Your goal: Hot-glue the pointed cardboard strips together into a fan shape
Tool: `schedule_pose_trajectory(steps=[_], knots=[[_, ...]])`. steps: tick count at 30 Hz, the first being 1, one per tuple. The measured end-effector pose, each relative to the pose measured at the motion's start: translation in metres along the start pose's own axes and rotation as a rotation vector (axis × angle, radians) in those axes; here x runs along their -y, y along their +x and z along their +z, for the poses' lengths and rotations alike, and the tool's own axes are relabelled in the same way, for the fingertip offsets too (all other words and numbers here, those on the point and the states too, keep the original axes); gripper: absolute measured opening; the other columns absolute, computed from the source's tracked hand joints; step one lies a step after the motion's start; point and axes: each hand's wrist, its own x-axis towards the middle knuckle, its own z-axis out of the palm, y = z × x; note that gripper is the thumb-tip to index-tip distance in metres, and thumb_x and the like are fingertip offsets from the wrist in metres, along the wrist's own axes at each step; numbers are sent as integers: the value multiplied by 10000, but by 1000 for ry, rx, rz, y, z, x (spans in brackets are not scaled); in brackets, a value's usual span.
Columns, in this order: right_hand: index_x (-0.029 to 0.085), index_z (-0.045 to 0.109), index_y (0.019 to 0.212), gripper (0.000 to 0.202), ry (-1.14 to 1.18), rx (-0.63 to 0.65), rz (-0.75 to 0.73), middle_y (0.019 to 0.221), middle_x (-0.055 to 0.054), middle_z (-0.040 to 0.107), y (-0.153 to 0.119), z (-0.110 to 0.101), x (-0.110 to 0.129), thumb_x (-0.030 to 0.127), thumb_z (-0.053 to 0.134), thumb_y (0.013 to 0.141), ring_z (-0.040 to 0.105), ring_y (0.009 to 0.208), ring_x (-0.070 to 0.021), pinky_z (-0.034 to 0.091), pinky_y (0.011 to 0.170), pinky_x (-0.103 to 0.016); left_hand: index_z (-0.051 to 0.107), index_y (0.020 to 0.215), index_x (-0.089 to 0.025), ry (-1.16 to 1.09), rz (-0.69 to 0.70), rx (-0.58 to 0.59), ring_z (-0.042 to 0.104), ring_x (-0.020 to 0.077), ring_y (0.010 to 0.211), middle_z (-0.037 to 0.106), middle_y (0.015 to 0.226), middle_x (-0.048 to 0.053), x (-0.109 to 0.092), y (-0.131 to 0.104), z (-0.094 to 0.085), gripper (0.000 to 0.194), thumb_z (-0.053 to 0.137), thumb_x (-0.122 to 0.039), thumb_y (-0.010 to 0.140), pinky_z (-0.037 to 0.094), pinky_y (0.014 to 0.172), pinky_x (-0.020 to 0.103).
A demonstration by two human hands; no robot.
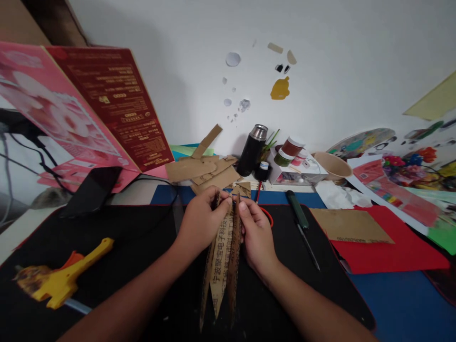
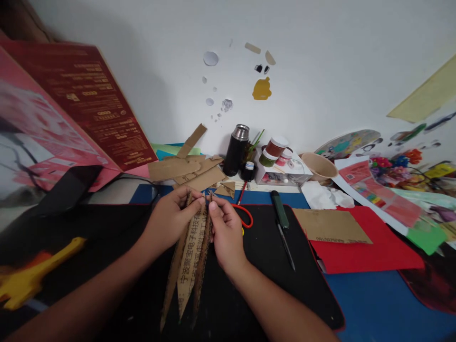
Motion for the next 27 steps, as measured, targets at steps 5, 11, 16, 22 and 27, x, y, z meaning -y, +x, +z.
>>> schedule_pose_trajectory(steps=[5,11,16,22,27], knots=[[266,705,1152,417,-43,114,-57,600,47,515,0,-1,-2,592,672,894,451,490,-137,401,461,-257,663,862,-211,15,25,-153,633,191,731,693,788,-3,-3,9,-16,151,625,-357,857,476,697,311],[235,714,880,362,-198,199,-72,640,29,529,-3,4,-1,590,748,819,479,553,-143,422,486,-248,676,834,-210,-7,34,-170,652,192,760,718,810,1,-11,14,-29,157,636,-361,840,507,736,314],[214,644,783,402,-180,160,-23,562,63,486,1,2,-1,601,752,810,447,473,-121,403,463,-248,692,904,-212,-112,28,41,703,220,922,764,944,38,-10,14,-28,253,620,-455,890,537,844,346],[215,629,785,358,-172,132,-74,524,75,499,13,-11,-2,549,710,882,472,440,-116,384,467,-243,655,1233,-282,-150,31,224,717,244,1070,764,1132,69,-11,8,-28,397,683,-433,867,548,969,403],[218,623,770,361,-160,117,-123,502,75,512,17,-14,-1,552,706,880,481,432,-122,382,470,-251,639,1309,-291,27,120,347,661,291,1203,729,1262,75,-20,-2,-28,464,687,-369,854,508,1054,451]])
